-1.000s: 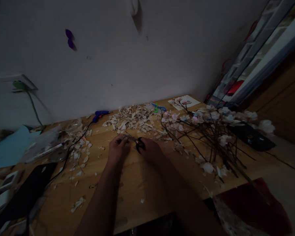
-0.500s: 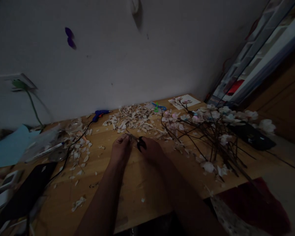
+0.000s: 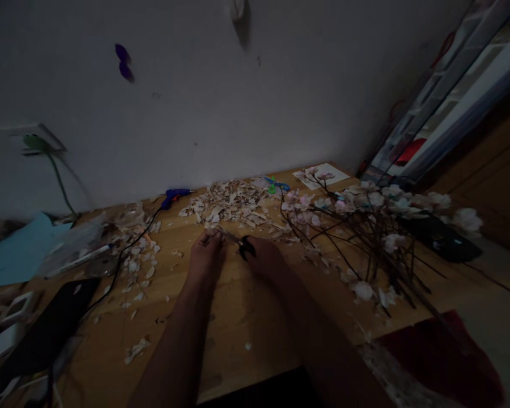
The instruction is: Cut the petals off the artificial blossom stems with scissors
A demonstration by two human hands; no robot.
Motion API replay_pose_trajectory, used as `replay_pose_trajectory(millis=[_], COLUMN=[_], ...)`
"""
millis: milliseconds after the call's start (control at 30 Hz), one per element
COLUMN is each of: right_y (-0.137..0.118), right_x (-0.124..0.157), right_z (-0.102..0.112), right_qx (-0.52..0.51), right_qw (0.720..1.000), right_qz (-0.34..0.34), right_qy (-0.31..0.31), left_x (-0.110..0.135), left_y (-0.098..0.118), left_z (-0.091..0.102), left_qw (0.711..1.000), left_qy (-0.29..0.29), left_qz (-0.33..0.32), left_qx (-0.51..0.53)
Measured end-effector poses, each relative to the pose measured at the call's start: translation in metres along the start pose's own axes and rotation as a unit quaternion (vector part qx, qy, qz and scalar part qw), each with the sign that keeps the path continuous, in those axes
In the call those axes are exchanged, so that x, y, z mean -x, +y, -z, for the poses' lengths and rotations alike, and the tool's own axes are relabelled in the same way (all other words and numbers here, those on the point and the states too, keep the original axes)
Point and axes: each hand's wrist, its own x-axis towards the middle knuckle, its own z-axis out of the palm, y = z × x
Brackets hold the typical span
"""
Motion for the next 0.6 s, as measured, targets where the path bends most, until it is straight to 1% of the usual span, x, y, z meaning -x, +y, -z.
replay_pose_trajectory(millis=[167, 233, 367, 433, 500, 600], right_y=[0.0007, 0.0020, 0.0018, 0.0005, -0.0004, -0.0002], right_x=[-0.0002, -0.0008, -0.0012, -0.0007, -0.0003, -0.0001], right_z=[-0.0012, -0.0019, -0.0014, -0.0003, 0.0004, 0.0004], right_qx=[0.010, 0.003, -0.020, -0.024, -0.022, -0.020], right_qw=[1.000, 1.000, 1.000, 1.000, 1.000, 1.000], right_qz=[0.008, 0.008, -0.003, -0.003, 0.003, 0.006], right_qy=[0.004, 0.004, 0.001, -0.001, 0.000, 0.004], left_x=[-0.0018, -0.0011, 0.0030, 0.0042, 0.0037, 0.0009], left_y=[0.0001, 0.0004, -0.0030, -0.0055, -0.0071, -0.0070], left_z=[0.0030, 0.0019, -0.0045, -0.0063, -0.0052, -0.0002], left_qw=[0.999, 1.000, 0.997, 0.993, 0.995, 1.000], left_qy=[-0.003, -0.001, 0.003, 0.010, 0.012, 0.007], left_qz=[-0.006, -0.005, 0.029, 0.043, 0.039, 0.013], left_qx=[-0.033, -0.027, 0.073, 0.106, 0.089, 0.013])
